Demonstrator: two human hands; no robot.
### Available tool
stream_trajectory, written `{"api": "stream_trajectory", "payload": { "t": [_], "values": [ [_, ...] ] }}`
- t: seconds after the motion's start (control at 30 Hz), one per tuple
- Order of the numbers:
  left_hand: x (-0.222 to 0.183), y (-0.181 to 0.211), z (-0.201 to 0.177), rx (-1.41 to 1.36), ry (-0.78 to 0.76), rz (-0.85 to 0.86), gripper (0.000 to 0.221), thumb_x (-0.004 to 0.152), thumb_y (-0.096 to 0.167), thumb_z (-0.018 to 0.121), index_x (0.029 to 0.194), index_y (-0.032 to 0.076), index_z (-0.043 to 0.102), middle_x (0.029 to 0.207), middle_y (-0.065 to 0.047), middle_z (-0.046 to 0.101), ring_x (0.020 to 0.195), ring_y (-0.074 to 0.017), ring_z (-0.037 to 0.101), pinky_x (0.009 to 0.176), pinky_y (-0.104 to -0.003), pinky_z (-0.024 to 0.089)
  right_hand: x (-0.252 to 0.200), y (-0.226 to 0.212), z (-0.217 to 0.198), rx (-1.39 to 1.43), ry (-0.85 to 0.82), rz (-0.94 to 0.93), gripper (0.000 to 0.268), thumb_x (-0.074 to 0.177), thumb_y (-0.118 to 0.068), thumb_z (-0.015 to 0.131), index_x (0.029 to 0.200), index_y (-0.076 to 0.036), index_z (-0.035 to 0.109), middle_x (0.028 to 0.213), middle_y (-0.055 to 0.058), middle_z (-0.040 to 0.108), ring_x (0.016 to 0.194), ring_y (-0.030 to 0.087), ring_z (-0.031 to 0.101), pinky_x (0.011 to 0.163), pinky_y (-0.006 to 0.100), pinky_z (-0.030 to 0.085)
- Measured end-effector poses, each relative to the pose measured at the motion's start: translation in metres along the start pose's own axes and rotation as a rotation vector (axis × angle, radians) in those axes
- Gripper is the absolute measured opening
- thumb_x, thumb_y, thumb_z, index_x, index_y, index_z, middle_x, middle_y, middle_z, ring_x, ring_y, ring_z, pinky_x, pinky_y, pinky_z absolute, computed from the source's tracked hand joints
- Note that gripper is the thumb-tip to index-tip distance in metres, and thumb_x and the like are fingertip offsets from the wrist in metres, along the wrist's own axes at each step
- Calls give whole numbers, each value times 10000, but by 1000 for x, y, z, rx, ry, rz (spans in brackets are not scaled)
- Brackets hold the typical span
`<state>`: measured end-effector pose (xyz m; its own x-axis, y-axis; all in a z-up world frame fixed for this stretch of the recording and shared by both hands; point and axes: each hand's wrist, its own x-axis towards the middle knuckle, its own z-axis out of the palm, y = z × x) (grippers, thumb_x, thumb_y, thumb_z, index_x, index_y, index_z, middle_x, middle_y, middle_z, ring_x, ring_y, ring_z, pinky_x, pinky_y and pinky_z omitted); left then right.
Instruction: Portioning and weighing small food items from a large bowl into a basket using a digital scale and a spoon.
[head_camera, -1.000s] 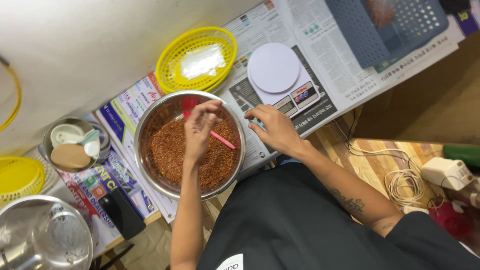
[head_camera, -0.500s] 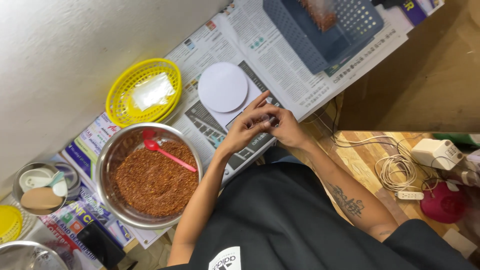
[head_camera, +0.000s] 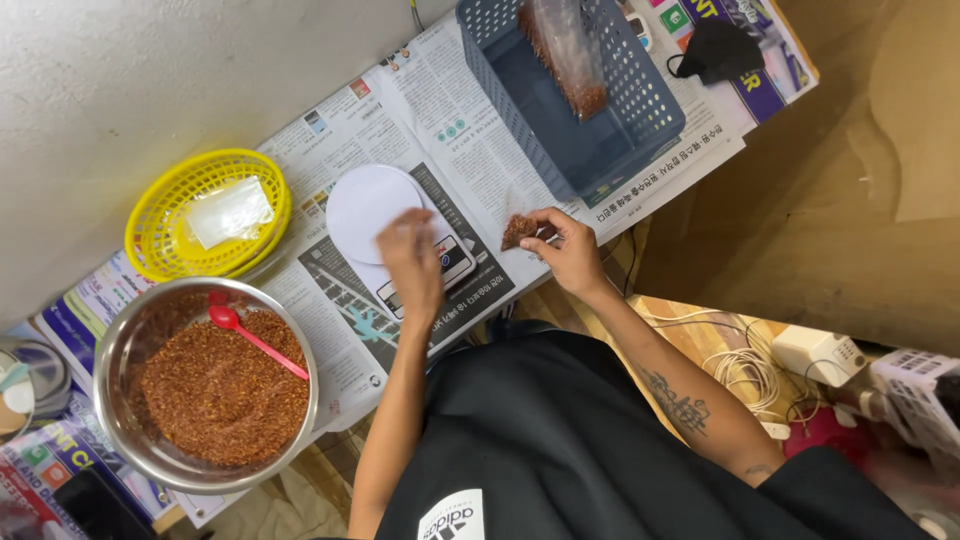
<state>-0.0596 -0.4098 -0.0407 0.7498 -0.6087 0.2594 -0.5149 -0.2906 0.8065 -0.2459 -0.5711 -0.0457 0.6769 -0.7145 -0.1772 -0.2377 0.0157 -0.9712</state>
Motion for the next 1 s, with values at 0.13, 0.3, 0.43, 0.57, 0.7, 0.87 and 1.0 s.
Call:
{"api": "stream_trajectory", "payload": {
  "t": [0.13,0.3,0.43,0.57,0.7,0.87,1.0],
  "values": [
    [-13,-75,-4,267,376,-235,510,882,170,773,1335,90,552,1295,-135,572,1267,-350,514,1114,-502,306,16,10,-8,-19,-32,-37,211,843,-27,841,1028,-70,750,901,59,717,797,130,698,626,221,596],
    [-14,-123,-13,48,303,-702,777,904,313,811,1490,-8,414,1405,-314,517,1271,-500,557,1126,-607,383,22,4,19,-43,-119,-64,273,861,21,780,1111,-61,707,1023,99,703,987,203,684,773,310,621],
    [-7,-112,-20,-53,317,-698,703,926,219,777,1471,-70,439,1420,-354,479,1346,-530,478,1161,-578,365,35,24,59,75,-208,-71,267,909,85,696,1131,-48,631,1043,96,698,1064,205,665,874,368,606],
    [-12,-111,-22,-49,243,-680,777,888,240,793,1524,-9,422,1450,-332,447,1401,-527,409,1195,-563,291,44,36,87,215,-329,-12,328,927,76,685,1202,-102,654,1120,48,745,1100,132,671,960,339,578],
    [-8,-88,-26,-87,139,-662,810,879,237,789,1546,-11,401,1475,-334,409,1433,-521,361,1213,-566,239,41,32,89,244,-293,26,363,926,78,682,1226,-122,649,1155,32,758,1110,94,661,971,320,567],
    [-6,-67,-26,-87,47,-600,835,850,237,799,1534,-22,398,1450,-356,412,1401,-566,366,1190,-606,245,24,32,76,14,-165,-37,301,888,22,750,1137,-119,658,1137,57,729,1070,159,654,926,357,556],
    [2,-54,-40,-38,57,-344,686,852,139,747,1480,59,481,1425,-211,446,1334,-441,413,1149,-542,274,29,16,86,-233,7,-119,236,849,-106,846,995,-201,686,1020,-60,663,941,124,624,768,274,510]
  ]
}}
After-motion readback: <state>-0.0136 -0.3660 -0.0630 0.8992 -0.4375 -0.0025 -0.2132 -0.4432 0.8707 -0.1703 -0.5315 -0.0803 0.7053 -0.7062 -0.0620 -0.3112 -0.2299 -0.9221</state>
